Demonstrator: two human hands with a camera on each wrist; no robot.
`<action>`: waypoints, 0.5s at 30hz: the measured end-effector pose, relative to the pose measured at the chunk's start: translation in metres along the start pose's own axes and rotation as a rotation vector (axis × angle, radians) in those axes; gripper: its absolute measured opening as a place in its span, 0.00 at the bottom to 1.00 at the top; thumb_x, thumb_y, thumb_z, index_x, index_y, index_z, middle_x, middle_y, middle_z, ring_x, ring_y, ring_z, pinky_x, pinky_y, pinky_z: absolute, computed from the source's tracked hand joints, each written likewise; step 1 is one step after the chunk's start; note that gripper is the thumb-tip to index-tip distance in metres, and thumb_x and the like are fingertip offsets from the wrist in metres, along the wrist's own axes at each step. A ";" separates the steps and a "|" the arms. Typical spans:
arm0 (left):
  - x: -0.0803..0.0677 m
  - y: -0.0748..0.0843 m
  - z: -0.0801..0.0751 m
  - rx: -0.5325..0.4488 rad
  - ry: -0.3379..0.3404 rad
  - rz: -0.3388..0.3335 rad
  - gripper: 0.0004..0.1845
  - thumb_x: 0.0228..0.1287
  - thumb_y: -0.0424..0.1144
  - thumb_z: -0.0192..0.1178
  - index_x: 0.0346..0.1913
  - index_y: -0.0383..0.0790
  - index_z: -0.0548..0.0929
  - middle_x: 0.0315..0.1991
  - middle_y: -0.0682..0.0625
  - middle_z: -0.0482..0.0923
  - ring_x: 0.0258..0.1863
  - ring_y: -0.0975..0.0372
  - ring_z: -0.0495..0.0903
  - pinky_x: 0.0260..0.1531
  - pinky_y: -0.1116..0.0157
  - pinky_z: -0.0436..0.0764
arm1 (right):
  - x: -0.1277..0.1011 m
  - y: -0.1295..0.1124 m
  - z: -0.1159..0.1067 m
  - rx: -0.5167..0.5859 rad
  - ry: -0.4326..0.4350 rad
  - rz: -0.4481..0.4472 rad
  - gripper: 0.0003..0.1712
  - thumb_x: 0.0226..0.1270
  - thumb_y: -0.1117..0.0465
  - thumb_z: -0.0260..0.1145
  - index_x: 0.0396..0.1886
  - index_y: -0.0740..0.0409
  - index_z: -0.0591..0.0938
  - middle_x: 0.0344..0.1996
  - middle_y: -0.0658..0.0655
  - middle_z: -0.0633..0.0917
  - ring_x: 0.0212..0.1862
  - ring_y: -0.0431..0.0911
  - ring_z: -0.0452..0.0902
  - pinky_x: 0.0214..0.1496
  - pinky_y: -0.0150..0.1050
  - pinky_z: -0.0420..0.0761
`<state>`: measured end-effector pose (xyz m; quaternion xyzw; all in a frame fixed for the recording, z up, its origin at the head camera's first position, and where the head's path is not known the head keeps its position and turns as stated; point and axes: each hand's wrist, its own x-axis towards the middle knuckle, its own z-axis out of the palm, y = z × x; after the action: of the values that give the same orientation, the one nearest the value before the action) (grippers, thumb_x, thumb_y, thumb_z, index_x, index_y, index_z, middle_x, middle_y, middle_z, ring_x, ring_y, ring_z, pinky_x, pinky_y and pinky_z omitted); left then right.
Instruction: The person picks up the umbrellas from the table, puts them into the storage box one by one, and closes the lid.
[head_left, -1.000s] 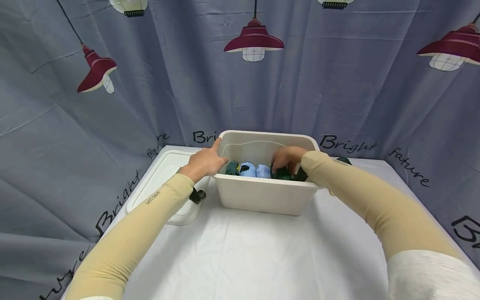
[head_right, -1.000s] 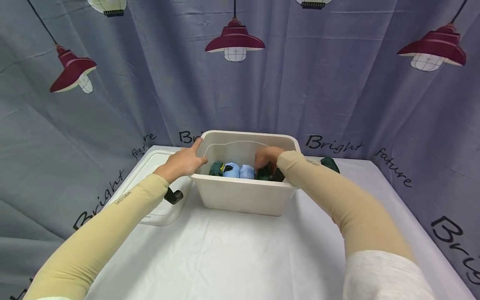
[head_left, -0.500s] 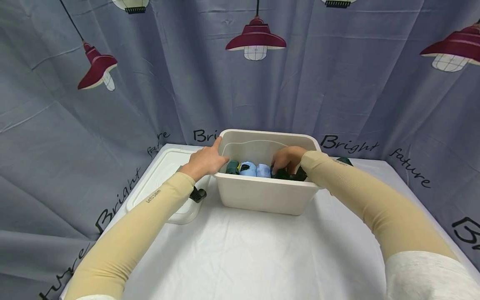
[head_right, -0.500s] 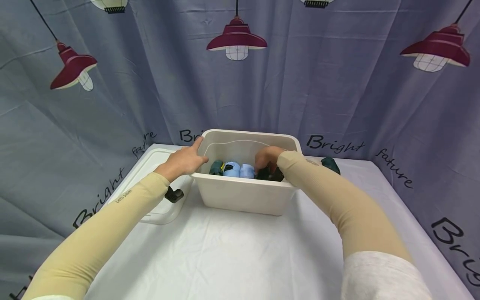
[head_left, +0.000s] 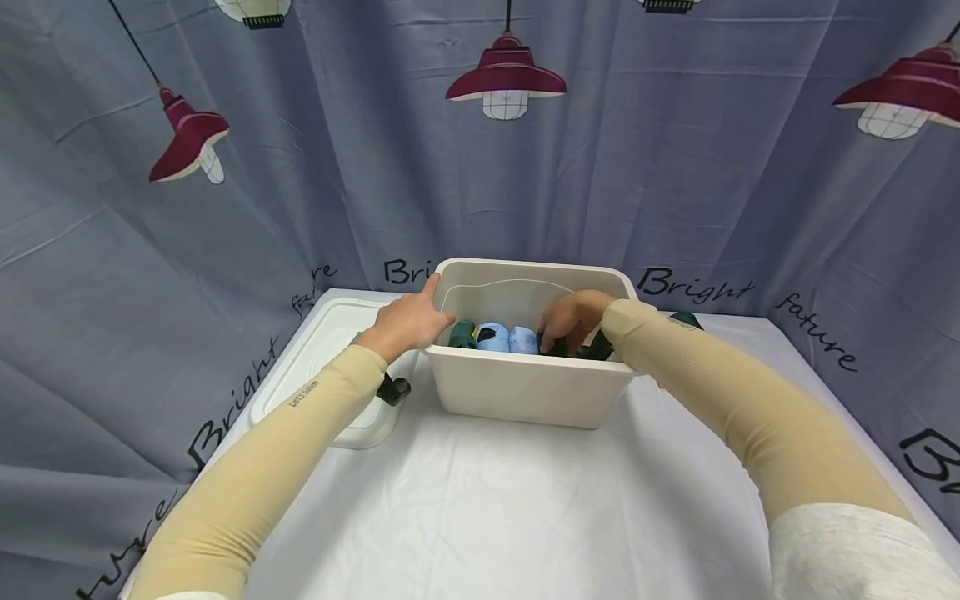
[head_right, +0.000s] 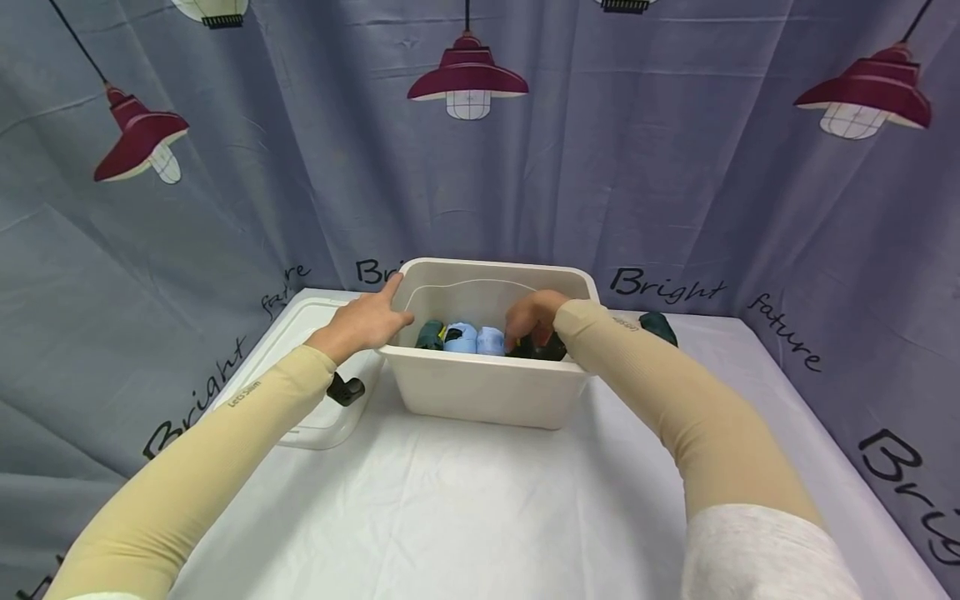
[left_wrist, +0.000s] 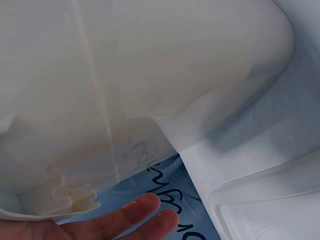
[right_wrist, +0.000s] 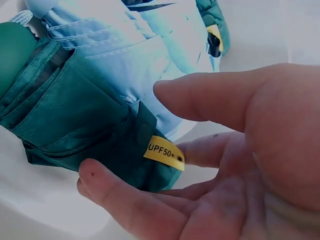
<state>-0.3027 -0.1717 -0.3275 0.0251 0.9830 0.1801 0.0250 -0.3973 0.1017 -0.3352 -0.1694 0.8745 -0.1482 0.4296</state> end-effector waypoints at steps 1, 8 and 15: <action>0.000 0.000 0.000 -0.001 -0.002 -0.001 0.46 0.68 0.59 0.50 0.82 0.52 0.43 0.57 0.40 0.81 0.44 0.49 0.82 0.38 0.51 0.76 | 0.000 0.000 0.000 0.000 0.000 0.003 0.31 0.71 0.62 0.61 0.71 0.68 0.69 0.55 0.65 0.80 0.33 0.49 0.84 0.35 0.38 0.82; -0.003 0.001 0.001 0.006 -0.003 -0.010 0.46 0.69 0.60 0.50 0.82 0.52 0.42 0.58 0.39 0.80 0.44 0.49 0.82 0.38 0.51 0.76 | -0.004 0.001 0.000 -0.056 0.003 0.002 0.37 0.71 0.59 0.61 0.76 0.66 0.62 0.65 0.70 0.75 0.40 0.55 0.87 0.41 0.44 0.82; -0.001 0.001 0.000 0.007 0.007 -0.011 0.46 0.68 0.60 0.51 0.82 0.53 0.43 0.59 0.39 0.80 0.49 0.47 0.82 0.43 0.49 0.77 | -0.010 0.002 -0.003 -0.076 0.009 0.005 0.41 0.73 0.57 0.60 0.79 0.64 0.56 0.65 0.69 0.75 0.45 0.55 0.87 0.41 0.44 0.81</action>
<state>-0.3014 -0.1706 -0.3274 0.0189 0.9838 0.1767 0.0226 -0.3943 0.1081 -0.3270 -0.1831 0.8818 -0.1145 0.4194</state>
